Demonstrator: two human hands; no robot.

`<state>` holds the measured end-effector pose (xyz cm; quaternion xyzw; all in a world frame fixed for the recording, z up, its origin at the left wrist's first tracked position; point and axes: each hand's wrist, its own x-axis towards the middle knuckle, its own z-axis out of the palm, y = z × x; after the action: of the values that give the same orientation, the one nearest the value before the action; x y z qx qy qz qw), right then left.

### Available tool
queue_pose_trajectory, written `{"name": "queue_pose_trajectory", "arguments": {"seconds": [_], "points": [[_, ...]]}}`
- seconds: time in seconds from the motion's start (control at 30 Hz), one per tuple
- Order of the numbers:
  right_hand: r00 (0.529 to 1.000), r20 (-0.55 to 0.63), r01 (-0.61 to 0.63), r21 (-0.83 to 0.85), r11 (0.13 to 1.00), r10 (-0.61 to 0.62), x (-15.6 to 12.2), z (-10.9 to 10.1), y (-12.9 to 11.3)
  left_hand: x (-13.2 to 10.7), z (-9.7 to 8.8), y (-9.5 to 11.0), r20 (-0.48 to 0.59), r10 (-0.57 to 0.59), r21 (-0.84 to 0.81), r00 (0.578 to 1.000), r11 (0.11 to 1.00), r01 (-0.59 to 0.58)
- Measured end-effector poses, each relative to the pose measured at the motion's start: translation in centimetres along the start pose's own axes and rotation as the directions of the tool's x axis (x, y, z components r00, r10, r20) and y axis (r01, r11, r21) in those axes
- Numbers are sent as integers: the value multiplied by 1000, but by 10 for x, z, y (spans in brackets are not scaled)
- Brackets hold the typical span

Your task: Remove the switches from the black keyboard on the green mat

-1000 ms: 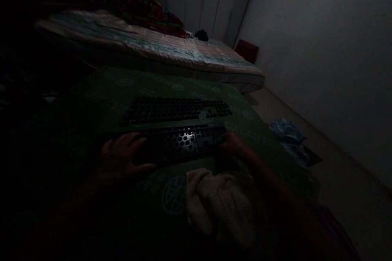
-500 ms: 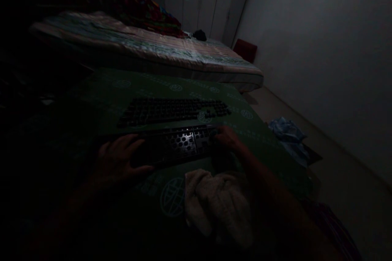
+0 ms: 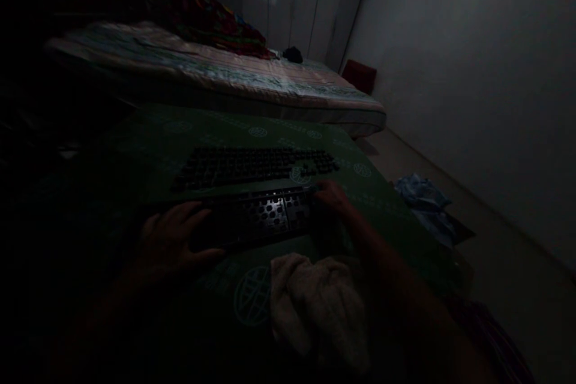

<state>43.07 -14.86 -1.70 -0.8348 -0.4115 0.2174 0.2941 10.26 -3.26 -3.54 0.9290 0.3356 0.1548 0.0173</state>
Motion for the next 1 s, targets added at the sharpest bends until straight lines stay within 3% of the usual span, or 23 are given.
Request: {"name": "queue_pose_trajectory", "arguments": {"seconds": [0.2, 0.47, 0.8, 1.0], "points": [[999, -15, -48, -27, 998, 48, 12, 2, -2, 1, -3, 1, 1, -12, -22, 1000, 1000, 12], [995, 70, -65, -46, 997, 68, 0, -5, -10, 1, 0, 1, 15, -15, 33, 1000, 999, 14], [995, 88, -53, -34, 998, 56, -6, -5, -13, 1, 4, -5, -47, 12, -39, 999, 999, -14], [988, 117, -98, -22, 995, 100, -19, -4, -13, 3, 5, -7, -39, 14, 20, 999, 1000, -14]]}}
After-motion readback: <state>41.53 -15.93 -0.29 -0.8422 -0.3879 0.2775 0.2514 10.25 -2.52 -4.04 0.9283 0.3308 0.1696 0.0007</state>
